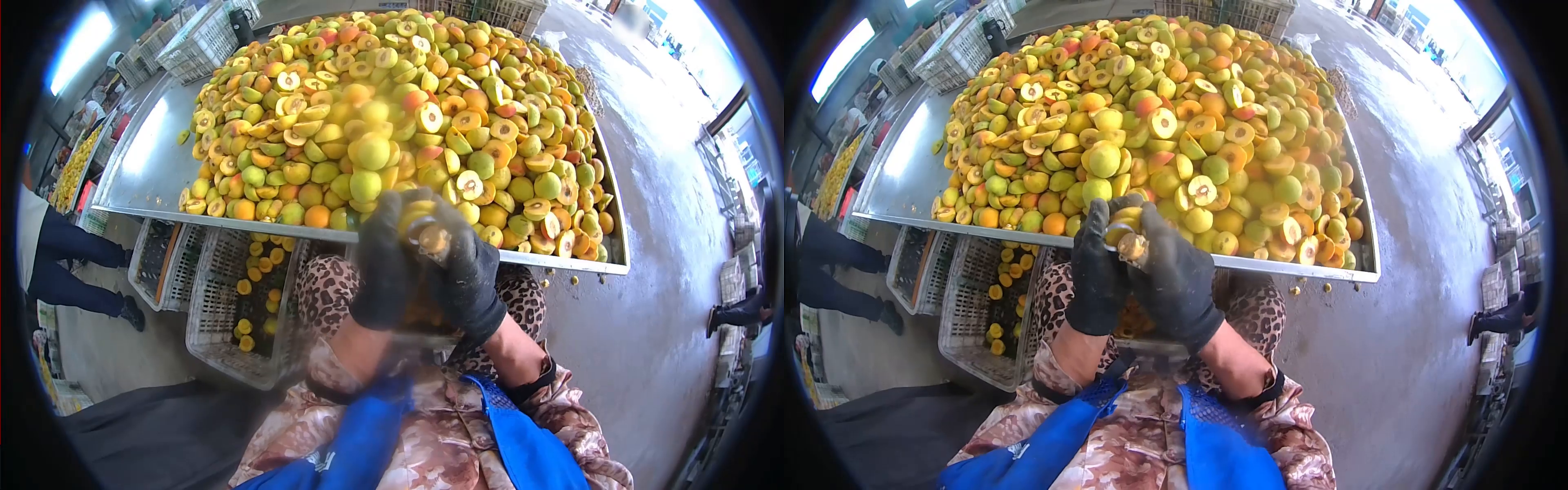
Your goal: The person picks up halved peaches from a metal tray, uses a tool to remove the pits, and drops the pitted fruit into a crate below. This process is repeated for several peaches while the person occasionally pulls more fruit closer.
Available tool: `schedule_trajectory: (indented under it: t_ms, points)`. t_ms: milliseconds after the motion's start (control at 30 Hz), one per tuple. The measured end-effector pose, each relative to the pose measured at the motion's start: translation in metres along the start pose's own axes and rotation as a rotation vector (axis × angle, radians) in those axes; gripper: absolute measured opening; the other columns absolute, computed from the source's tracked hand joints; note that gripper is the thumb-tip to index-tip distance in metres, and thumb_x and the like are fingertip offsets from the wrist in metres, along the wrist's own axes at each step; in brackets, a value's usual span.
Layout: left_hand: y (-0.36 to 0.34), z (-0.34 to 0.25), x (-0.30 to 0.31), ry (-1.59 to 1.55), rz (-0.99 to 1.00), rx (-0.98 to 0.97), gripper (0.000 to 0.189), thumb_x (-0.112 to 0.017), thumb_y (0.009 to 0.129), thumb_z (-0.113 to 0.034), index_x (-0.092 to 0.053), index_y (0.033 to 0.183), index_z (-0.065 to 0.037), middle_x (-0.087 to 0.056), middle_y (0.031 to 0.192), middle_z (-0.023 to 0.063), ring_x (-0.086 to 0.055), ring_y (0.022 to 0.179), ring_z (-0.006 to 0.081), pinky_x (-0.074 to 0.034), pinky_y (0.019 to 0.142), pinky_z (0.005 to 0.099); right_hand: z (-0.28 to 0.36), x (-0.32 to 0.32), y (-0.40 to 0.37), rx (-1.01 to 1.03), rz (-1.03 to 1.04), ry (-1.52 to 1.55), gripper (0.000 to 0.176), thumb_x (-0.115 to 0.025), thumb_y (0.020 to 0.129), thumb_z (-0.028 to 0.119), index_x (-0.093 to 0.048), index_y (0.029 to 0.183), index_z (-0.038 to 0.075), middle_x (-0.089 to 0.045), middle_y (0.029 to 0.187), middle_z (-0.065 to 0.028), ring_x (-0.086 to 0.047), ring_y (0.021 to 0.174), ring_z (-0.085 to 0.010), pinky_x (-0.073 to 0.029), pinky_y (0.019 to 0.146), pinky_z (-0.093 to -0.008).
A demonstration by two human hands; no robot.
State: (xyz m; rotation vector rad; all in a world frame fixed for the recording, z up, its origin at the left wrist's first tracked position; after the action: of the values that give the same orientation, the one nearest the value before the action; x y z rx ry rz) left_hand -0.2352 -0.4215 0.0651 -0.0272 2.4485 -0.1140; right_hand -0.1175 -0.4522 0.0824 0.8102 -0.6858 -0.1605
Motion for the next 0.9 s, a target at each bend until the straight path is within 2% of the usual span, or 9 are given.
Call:
schedule_trajectory:
  t_ms: [167,267,300,400,500,600,700,800,900]
  points:
    - [-0.001,0.01,0.011,-0.007,0.052,-0.005,0.058,-0.04,0.11,-0.049,-0.06,0.125,0.003,-0.07,0.11,0.0145,-0.069,0.098,0.0224,-0.059,0.087,0.036,-0.008,-0.008,-0.019,-0.032,0.21,-0.026,0.032,-0.076,0.086,0.014,-0.062,0.112,0.002,-0.07,0.091,-0.0181,-0.071,0.081,-0.0387,-0.055,0.069,-0.046]
    - [-0.011,0.004,0.005,-0.158,-0.001,0.065,0.058,-0.04,0.11,-0.05,-0.058,0.127,0.003,-0.068,0.115,0.0158,-0.068,0.102,0.024,-0.059,0.09,0.0368,-0.007,-0.004,-0.027,-0.186,0.24,0.239,0.033,-0.076,0.088,0.014,-0.059,0.114,0.004,-0.069,0.085,-0.0105,-0.07,0.074,-0.0247,-0.055,0.069,-0.0376]
    - [-0.01,0.004,0.005,-0.204,-0.024,0.061,0.057,-0.043,0.109,-0.05,-0.058,0.127,0.002,-0.067,0.113,0.0145,-0.068,0.099,0.023,-0.058,0.088,0.036,-0.002,-0.001,-0.025,-0.344,0.206,0.428,0.028,-0.074,0.093,0.019,-0.058,0.111,0.004,-0.067,0.083,-0.0081,-0.066,0.075,-0.0158,-0.054,0.068,-0.0338]
    - [-0.009,0.003,0.004,-0.295,-0.034,0.056,0.056,-0.05,0.106,-0.053,-0.057,0.127,-0.001,-0.065,0.11,0.0124,-0.066,0.093,0.0214,-0.057,0.084,0.0349,0.004,0.006,-0.026,-0.354,0.181,0.388,0.024,-0.067,0.098,0.022,-0.058,0.107,0.002,-0.067,0.081,-0.0078,-0.063,0.075,-0.0128,-0.052,0.066,-0.0328]
    - [-0.01,0.0,0.004,-0.288,0.05,0.041,0.057,-0.051,0.105,-0.053,-0.056,0.128,-0.001,-0.065,0.11,0.0135,-0.066,0.093,0.0221,-0.057,0.082,0.0357,0.009,0.012,-0.023,-0.545,0.216,0.491,0.026,-0.063,0.101,0.026,-0.058,0.105,0.001,-0.066,0.081,-0.0099,-0.062,0.073,-0.0155,-0.05,0.064,-0.0343]
    - [-0.008,0.002,0.008,-0.24,0.06,0.03,0.058,-0.052,0.105,-0.053,-0.055,0.128,-0.001,-0.065,0.108,0.0139,-0.066,0.091,0.0219,-0.057,0.08,0.0356,-0.002,-0.002,-0.029,-0.519,0.221,0.467,0.024,-0.06,0.102,0.024,-0.058,0.104,0.0,-0.065,0.08,-0.0107,-0.059,0.071,-0.0166,-0.048,0.062,-0.0353]
    - [-0.008,-0.002,0.007,-0.201,0.021,-0.006,0.057,-0.051,0.105,-0.052,-0.057,0.126,0.001,-0.065,0.105,0.0137,-0.066,0.088,0.0213,-0.057,0.078,0.0343,-0.003,-0.019,-0.037,-0.551,0.202,0.461,0.026,-0.062,0.1,0.021,-0.054,0.106,-0.003,-0.064,0.08,-0.0215,-0.064,0.075,-0.0387,-0.049,0.067,-0.0459]
    - [-0.004,0.0,0.007,-0.136,-0.059,-0.076,0.056,-0.05,0.106,-0.05,-0.061,0.121,0.003,-0.066,0.101,0.0127,-0.066,0.083,0.0204,-0.057,0.075,0.0332,0.0,-0.028,-0.034,-0.533,0.17,0.492,0.027,-0.06,0.101,0.023,-0.054,0.103,-0.003,-0.064,0.082,-0.024,-0.063,0.076,-0.0425,-0.048,0.067,-0.0479]
    - [-0.003,-0.005,0.007,-0.108,-0.079,-0.105,0.053,-0.051,0.106,-0.047,-0.064,0.115,0.004,-0.067,0.096,0.0118,-0.066,0.081,0.0198,-0.057,0.074,0.033,-0.002,-0.031,-0.031,-0.331,0.278,0.277,0.02,-0.054,0.101,0.01,-0.062,0.117,0.002,-0.064,0.096,-0.0185,-0.067,0.087,-0.0338,-0.052,0.07,-0.0414]
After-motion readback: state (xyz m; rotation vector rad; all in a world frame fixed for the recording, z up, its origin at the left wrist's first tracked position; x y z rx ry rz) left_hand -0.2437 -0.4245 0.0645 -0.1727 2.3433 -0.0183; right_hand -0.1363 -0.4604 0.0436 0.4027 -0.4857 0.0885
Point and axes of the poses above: each hand's wrist, its own y-axis towards the middle knuckle, its own x-axis out of the back of the hand, z = x × y, the point moved 2 cm from there along y, towards the middle knuckle
